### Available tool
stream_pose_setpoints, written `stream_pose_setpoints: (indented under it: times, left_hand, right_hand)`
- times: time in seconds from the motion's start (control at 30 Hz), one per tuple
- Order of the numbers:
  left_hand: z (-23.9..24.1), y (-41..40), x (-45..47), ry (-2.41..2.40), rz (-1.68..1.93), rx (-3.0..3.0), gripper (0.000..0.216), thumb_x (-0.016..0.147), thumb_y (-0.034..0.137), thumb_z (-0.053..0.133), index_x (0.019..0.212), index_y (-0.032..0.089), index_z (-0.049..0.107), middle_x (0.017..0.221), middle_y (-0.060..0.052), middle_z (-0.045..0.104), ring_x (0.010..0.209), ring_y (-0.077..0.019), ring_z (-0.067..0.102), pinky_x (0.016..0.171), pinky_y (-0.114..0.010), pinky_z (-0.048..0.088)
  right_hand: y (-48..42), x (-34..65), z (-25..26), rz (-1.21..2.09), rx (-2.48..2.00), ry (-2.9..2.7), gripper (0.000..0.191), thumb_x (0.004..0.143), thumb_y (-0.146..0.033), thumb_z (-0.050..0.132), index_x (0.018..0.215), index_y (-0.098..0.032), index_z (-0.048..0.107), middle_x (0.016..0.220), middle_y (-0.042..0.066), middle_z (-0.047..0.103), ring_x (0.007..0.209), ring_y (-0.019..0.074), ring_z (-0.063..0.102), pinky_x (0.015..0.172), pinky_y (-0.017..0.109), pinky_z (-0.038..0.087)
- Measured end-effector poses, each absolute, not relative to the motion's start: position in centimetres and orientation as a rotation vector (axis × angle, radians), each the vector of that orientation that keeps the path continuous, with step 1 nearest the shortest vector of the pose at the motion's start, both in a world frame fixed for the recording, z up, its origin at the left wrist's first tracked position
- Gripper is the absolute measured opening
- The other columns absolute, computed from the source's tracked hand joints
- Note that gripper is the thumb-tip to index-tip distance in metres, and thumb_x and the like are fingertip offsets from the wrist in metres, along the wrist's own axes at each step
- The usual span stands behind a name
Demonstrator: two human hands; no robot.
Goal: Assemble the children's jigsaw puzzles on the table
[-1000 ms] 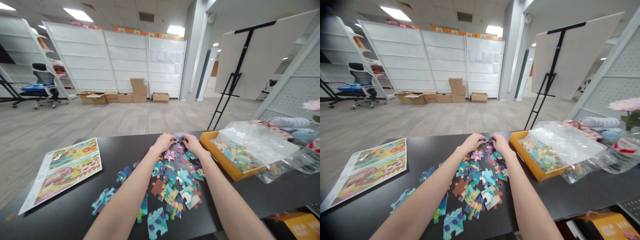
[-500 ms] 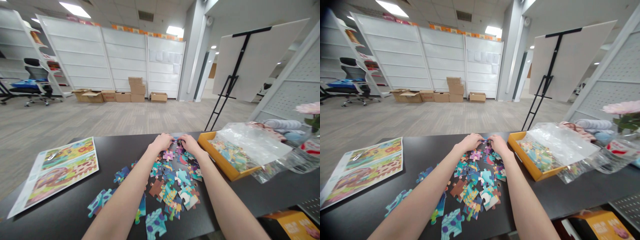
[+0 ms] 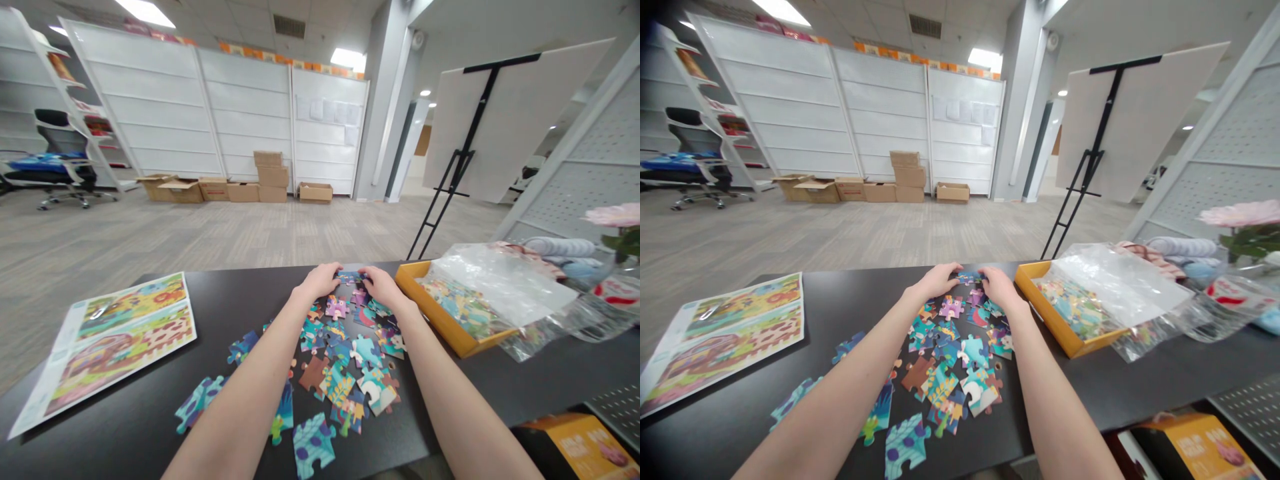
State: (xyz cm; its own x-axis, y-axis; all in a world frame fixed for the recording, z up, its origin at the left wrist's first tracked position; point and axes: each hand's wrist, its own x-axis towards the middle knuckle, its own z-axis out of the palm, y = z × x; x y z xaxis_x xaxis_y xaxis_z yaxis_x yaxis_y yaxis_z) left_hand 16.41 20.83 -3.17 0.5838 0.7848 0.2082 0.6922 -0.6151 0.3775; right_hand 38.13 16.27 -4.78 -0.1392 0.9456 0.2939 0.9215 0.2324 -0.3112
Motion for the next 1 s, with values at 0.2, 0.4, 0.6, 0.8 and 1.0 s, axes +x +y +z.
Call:
stream_pose_setpoints:
  times: [0.2,0.4,0.6,0.8,1.0]
  left_hand:
    - [2.8,18.5,16.4,1.183,0.656,2.573,0.038,0.093,0.025,0.059,0.129,0.012,0.061,0.134,-0.013,0.066,0.125,-0.025,0.061,0.109,-0.034,0.045]
    - [8.3,13.0,13.1,1.125,0.762,2.726,0.035,0.093,0.031,0.06,0.123,0.014,0.066,0.125,-0.009,0.071,0.12,-0.0246,0.063,0.108,-0.037,0.046]
    - [5.4,7.5,6.3,1.482,0.739,2.64,0.029,0.094,0.034,0.056,0.115,0.017,0.069,0.117,-0.01,0.073,0.117,-0.0278,0.062,0.104,-0.043,0.049]
    - [0.9,5.4,4.9,1.609,0.642,2.468,0.029,0.096,0.034,0.052,0.116,0.022,0.068,0.118,-0.008,0.072,0.116,-0.0277,0.063,0.097,-0.041,0.052]
    - [0.1,5.7,5.1,1.528,0.484,2.496,0.029,0.094,0.034,0.056,0.118,0.022,0.067,0.117,-0.01,0.072,0.116,-0.0285,0.062,0.095,-0.04,0.051]
  right_hand:
    - [15.5,39.0,-2.7,0.054,-1.782,-1.994,0.028,0.092,-0.017,0.054,0.114,-0.016,0.071,0.112,0.011,0.073,0.091,0.0195,0.068,0.088,0.029,0.049]
    - [13.8,39.4,-0.4,0.13,-1.832,-2.009,0.017,0.088,-0.025,0.062,0.087,-0.019,0.077,0.089,0.008,0.078,0.081,0.0206,0.07,0.076,0.026,0.049]
    - [12.3,37.8,0.1,0.174,-1.843,-2.009,0.017,0.088,-0.027,0.062,0.089,-0.02,0.078,0.092,0.007,0.079,0.085,0.0206,0.071,0.076,0.025,0.049]
    - [11.0,36.4,0.4,0.181,-1.922,-1.949,0.02,0.088,-0.03,0.06,0.092,-0.019,0.077,0.094,0.007,0.079,0.087,0.0214,0.072,0.077,0.026,0.05]
    - [9.2,34.2,0.3,0.242,-1.876,-2.008,0.021,0.086,-0.033,0.065,0.098,-0.019,0.076,0.1,0.007,0.078,0.089,0.0217,0.071,0.079,0.027,0.051]
